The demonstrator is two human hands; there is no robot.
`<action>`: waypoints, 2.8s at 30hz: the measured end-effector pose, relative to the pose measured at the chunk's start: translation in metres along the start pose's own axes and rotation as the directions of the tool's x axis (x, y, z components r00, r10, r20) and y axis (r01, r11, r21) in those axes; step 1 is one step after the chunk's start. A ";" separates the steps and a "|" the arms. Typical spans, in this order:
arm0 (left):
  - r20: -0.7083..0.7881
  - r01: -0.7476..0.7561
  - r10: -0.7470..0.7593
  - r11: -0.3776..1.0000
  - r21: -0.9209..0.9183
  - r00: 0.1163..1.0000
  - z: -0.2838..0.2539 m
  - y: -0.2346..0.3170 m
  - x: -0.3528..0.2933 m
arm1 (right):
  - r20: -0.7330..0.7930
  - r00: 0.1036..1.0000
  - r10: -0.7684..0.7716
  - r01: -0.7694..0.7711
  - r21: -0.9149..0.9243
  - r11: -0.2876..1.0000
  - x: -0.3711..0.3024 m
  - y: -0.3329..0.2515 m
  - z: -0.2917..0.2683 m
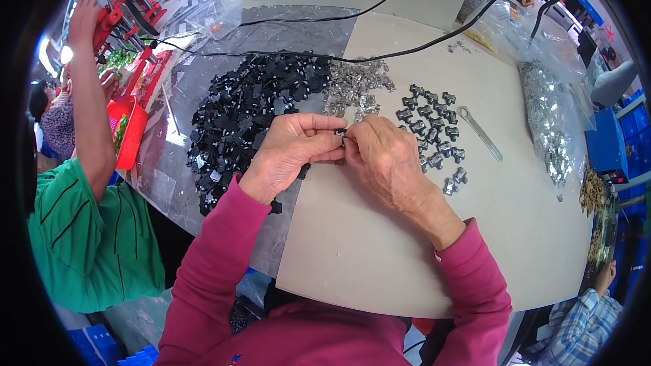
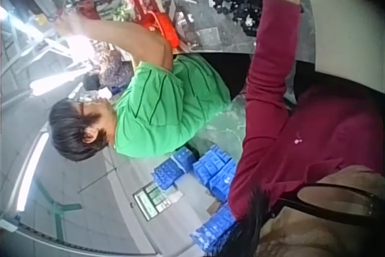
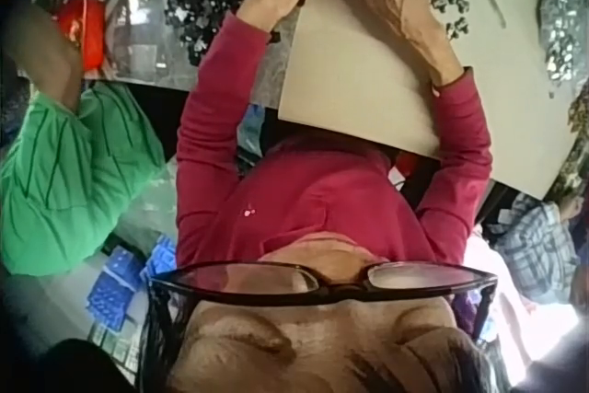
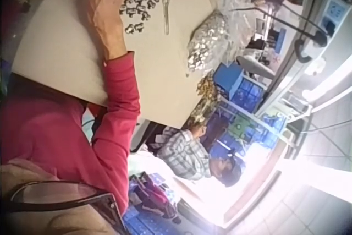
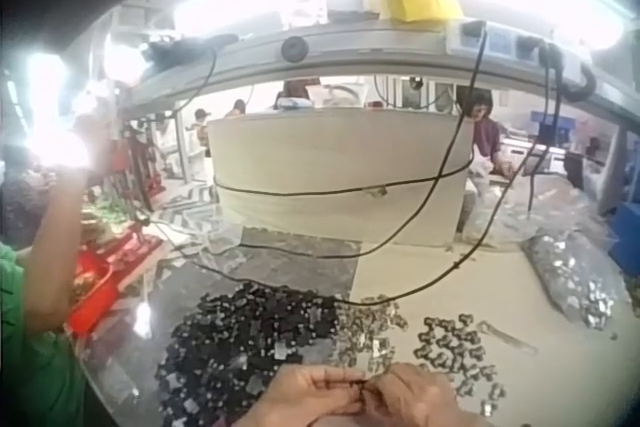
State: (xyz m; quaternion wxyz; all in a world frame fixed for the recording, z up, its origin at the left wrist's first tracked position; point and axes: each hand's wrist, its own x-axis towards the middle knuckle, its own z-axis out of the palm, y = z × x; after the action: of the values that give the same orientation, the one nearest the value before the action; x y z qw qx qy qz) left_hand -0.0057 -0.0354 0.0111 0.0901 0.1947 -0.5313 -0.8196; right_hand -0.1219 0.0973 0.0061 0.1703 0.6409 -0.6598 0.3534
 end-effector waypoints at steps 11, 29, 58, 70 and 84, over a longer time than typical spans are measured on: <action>-0.060 -0.028 0.027 0.999 -0.018 0.998 0.001 0.005 -0.001 | 0.059 0.956 0.287 -0.293 0.223 0.930 0.002 -0.009 -0.005; 0.146 0.065 -0.054 0.995 -0.073 0.988 -0.003 0.012 -0.005 | 0.491 0.610 0.621 -0.786 0.474 0.397 0.013 -0.011 -0.031; 0.645 -0.667 0.312 -0.046 0.744 0.698 0.113 0.002 0.100 | 0.175 0.564 0.807 -0.683 -0.451 0.575 -0.041 0.124 -0.099; 0.577 -0.564 0.024 -0.179 0.806 0.817 0.116 -0.024 0.103 | 0.229 0.540 0.810 -0.797 -0.170 0.579 -0.050 0.133 -0.122; 0.513 -0.513 0.096 -0.028 0.858 0.853 0.103 -0.015 0.070 | -0.267 0.558 0.786 -0.546 0.595 0.590 -0.054 0.109 -0.122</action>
State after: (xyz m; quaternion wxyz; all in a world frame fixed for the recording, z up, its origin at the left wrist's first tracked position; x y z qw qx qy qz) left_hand -0.1108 0.0322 0.0190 0.0307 -0.0504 -0.9770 -0.2051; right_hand -0.2483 0.2123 0.0263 0.0329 0.2349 -0.6871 0.6868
